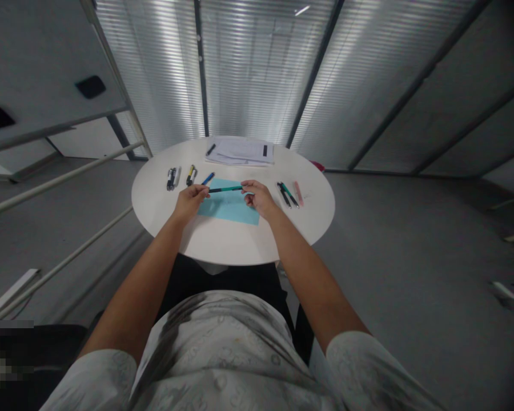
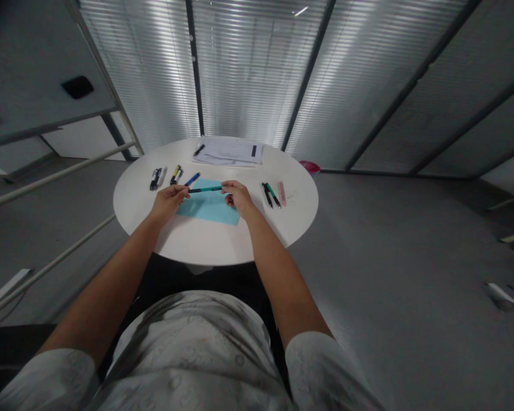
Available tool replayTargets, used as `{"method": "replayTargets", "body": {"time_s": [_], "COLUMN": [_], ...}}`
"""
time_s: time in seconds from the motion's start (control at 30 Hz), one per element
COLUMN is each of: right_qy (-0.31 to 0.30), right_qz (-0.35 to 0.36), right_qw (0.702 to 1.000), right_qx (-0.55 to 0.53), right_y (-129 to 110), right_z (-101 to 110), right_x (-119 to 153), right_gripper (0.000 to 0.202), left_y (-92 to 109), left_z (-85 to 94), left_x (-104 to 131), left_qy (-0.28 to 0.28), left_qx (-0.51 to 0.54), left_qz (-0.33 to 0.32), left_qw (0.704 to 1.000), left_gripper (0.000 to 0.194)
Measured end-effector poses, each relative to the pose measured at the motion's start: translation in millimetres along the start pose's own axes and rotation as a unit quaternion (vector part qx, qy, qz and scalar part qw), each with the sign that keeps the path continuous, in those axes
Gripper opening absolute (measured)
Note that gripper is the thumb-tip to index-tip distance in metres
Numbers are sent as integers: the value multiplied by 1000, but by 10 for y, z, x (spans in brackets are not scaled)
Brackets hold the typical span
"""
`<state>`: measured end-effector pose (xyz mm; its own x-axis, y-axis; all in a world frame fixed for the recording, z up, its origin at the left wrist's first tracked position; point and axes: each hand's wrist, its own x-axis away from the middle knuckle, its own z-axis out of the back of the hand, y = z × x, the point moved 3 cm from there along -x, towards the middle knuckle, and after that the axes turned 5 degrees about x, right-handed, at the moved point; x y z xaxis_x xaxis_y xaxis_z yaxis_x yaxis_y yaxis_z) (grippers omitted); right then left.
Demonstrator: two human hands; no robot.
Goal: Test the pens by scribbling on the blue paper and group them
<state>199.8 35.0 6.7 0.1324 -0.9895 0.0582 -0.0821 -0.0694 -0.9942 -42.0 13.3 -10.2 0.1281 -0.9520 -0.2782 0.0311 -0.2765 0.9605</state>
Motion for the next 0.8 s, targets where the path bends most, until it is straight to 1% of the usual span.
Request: {"method": "replayTargets", "body": {"time_s": [0.13, 0.33, 0.47, 0.57, 0.63, 0.73, 0.8], "right_qy": [0, -20, -12, -11, -12, -13, -24], "right_qz": [-8, 3, 1, -1, -1, -2, -6], "right_qw": [1000, 1000, 1000, 1000, 1000, 1000, 1000], "right_qx": [4, 8, 6, -1, -6, -7, -3], "right_y": [5, 31, 17, 3, -3, 3, 15], "right_z": [-18, -41, -31, -26, -25, -28, -42], "right_x": [13, 13, 10, 10, 14, 24, 33], "right_gripper": [15, 31, 26, 16, 13, 14, 21], "left_y": [1, 49, 44, 25, 12, -7, -12], "left_z": [-14, -32, -11, 7, 9, 8, 6], "left_x": [8, 38, 35, 30, 24, 13, 9], "left_qy": [1, 1, 9, 15, 11, 8, 7], "left_qx": [10, 19, -2, -21, -19, -13, -7], "left_qz": [11, 12, 11, 12, 10, 7, 2], "left_qw": [1000, 1000, 1000, 1000, 1000, 1000, 1000], "left_gripper": [41, 35, 30, 31, 32, 32, 31]}}
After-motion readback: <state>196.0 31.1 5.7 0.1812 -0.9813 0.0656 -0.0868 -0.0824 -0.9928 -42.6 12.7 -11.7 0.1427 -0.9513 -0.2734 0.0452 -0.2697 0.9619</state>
